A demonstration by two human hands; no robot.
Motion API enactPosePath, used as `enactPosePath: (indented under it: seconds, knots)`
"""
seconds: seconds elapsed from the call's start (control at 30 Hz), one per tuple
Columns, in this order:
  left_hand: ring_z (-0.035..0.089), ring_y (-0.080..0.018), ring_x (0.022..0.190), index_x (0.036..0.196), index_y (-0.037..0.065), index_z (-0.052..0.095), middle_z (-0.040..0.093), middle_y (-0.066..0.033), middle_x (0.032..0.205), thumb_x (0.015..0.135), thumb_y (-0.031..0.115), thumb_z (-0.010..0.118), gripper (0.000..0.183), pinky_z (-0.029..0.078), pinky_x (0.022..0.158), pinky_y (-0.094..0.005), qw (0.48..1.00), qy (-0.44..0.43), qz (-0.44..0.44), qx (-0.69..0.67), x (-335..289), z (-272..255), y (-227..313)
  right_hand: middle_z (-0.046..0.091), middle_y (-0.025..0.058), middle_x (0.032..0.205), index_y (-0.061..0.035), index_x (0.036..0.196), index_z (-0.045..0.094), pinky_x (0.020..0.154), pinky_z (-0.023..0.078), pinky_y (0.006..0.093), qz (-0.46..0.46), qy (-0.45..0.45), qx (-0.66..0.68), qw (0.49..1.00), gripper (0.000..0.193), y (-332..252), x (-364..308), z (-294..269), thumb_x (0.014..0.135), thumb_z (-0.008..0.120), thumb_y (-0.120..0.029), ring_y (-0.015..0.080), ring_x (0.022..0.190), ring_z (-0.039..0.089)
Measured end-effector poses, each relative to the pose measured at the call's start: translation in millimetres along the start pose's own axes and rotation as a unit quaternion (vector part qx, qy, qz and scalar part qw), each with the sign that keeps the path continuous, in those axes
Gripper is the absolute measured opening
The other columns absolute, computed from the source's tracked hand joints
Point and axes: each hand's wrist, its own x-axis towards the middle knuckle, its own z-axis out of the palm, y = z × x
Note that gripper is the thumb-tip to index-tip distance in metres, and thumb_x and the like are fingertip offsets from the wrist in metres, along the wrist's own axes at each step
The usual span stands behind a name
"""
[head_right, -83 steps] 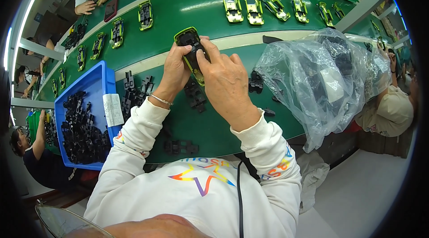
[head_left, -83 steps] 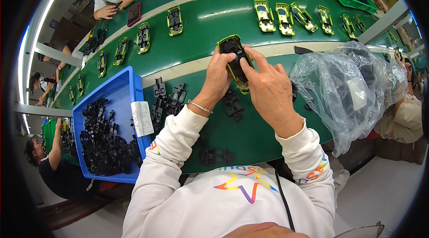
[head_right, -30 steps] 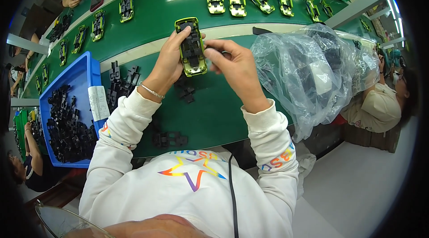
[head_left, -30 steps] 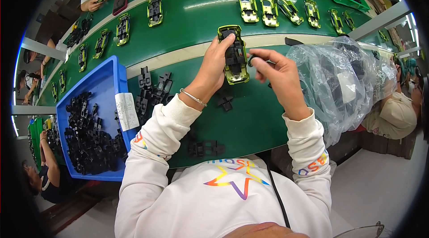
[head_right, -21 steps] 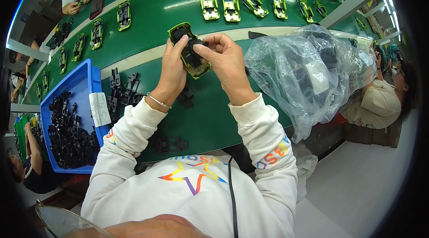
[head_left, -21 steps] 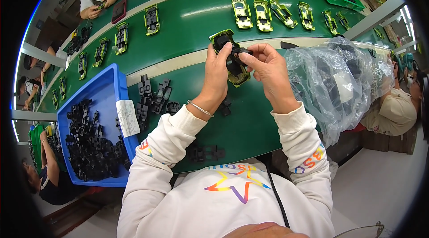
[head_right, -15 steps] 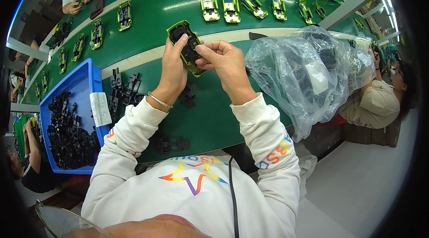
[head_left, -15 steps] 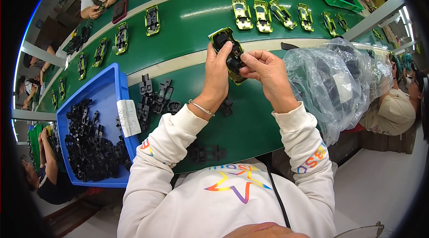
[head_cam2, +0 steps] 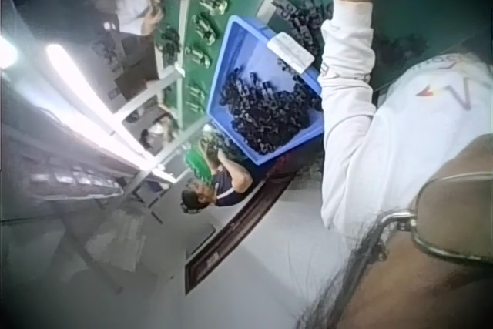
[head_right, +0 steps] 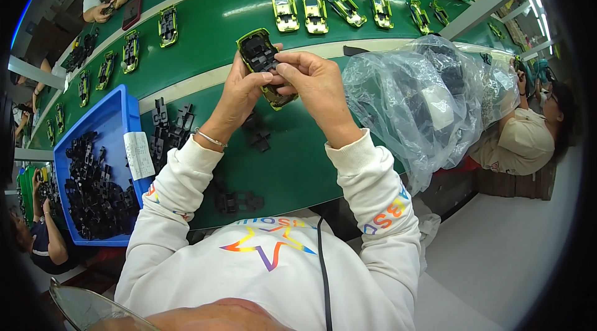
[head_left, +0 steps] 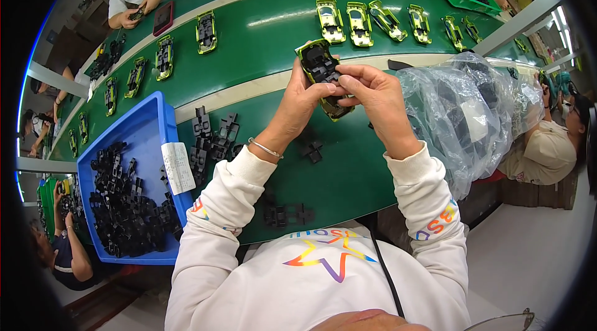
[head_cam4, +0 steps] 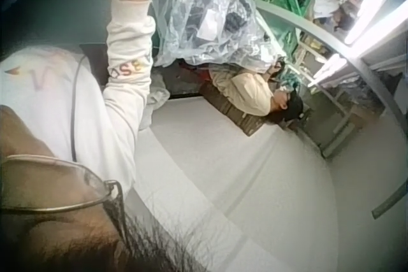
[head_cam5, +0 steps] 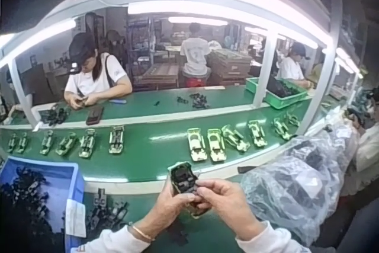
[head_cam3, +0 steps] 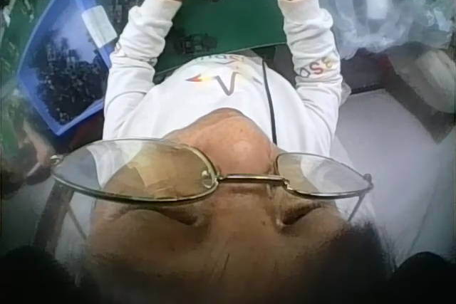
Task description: The person assembles toy cars by fitting plastic interior components into toy car bodies by hand and placing the assembled car bodies onto the assembly line.
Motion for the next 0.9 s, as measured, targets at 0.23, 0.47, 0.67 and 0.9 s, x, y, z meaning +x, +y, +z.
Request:
enactPosePath:
  seconds: [0.23,0.47,0.67,0.9]
  knots:
    - [0.056,-0.0200,0.120,0.145,0.008,0.028,0.049,-0.0106,0.140,0.088,0.001,0.057,0.065,0.050,0.100,-0.0387,0.998,-0.048,-0.005,0.036,6,-4,3,0.067,0.0002,0.075,-0.0006,0.109,0.065,0.053,0.039,0.0206,-0.066,-0.002,-0.169,0.983,0.024,10,3,-12,0.089,0.073,-0.012,0.0049,0.065,0.056]
    - [0.055,-0.0215,0.123,0.146,0.006,0.029,0.049,-0.0112,0.141,0.088,0.002,0.052,0.063,0.047,0.104,-0.0376,0.998,-0.051,-0.039,0.022,8,-4,9,0.065,0.0030,0.084,0.0030,0.108,0.067,0.063,0.046,0.0236,-0.028,-0.021,-0.085,0.996,0.033,14,9,-14,0.084,0.076,-0.018,0.0078,0.072,0.057]
    - [0.055,-0.0205,0.123,0.144,0.004,0.032,0.050,-0.0107,0.140,0.085,-0.001,0.050,0.062,0.047,0.104,-0.0369,0.997,-0.038,-0.062,0.021,13,-3,8,0.063,0.0026,0.085,0.0039,0.106,0.069,0.064,0.046,0.0241,0.014,-0.006,-0.062,0.998,0.033,20,14,-10,0.084,0.075,-0.020,0.0083,0.072,0.056]
    - [0.065,-0.0282,0.109,0.131,-0.002,0.041,0.061,-0.0209,0.125,0.081,-0.004,0.048,0.050,0.058,0.090,-0.0419,0.986,0.063,-0.075,0.133,70,-61,17,0.065,0.0032,0.092,0.0019,0.116,0.067,0.063,0.047,0.0259,-0.075,0.013,-0.148,0.986,0.040,39,9,-23,0.085,0.073,-0.022,0.0092,0.068,0.056]
